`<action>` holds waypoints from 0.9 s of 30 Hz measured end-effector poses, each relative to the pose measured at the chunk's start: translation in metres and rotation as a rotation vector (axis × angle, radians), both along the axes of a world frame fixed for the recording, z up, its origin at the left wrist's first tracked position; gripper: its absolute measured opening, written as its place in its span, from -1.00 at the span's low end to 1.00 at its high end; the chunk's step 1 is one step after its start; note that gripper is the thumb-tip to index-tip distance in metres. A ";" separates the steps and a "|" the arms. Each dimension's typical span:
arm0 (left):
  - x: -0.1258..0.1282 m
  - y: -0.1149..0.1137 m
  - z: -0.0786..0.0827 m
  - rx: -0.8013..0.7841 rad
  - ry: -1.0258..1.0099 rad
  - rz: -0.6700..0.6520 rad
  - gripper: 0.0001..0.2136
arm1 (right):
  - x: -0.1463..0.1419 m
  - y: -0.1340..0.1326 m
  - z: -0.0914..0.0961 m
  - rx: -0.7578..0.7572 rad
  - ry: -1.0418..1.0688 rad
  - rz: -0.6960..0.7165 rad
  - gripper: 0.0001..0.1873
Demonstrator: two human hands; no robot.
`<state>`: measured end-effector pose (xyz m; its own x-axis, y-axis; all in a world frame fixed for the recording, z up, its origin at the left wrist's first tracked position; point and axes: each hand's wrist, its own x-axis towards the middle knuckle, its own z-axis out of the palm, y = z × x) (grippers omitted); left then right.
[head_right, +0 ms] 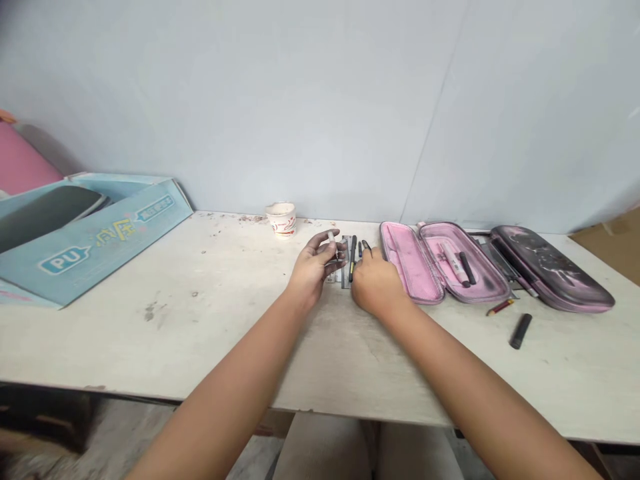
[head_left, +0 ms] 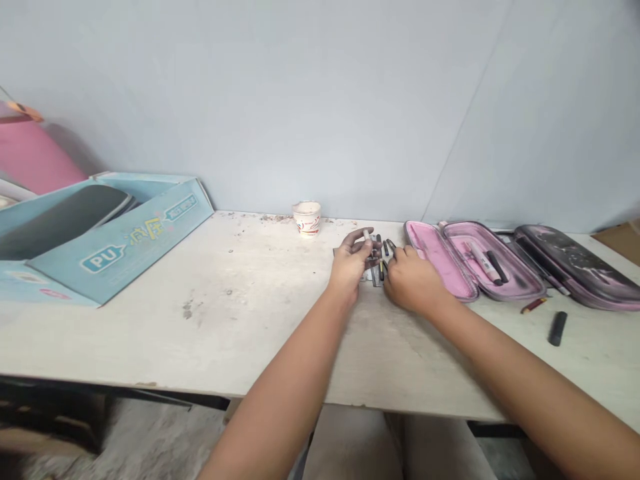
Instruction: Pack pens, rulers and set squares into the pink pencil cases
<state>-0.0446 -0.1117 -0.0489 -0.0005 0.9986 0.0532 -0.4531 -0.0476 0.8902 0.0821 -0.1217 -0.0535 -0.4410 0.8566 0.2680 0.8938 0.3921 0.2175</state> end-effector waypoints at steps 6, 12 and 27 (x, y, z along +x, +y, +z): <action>0.005 0.001 -0.005 0.156 0.232 0.074 -0.87 | 0.018 -0.006 0.018 0.207 0.182 -0.084 -0.80; 0.006 0.000 -0.011 0.313 0.667 0.136 -0.83 | 0.037 -0.012 0.019 0.329 0.280 0.042 -0.87; 0.009 -0.010 -0.010 0.543 1.003 0.029 -0.77 | 0.058 -0.007 0.054 0.093 0.202 0.274 -0.79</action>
<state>-0.0354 -0.1221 -0.0584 0.2630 0.8439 0.4676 0.4584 -0.5358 0.7091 0.1403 -0.1292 0.0008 -0.5813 0.6815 0.4445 0.7868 0.6101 0.0935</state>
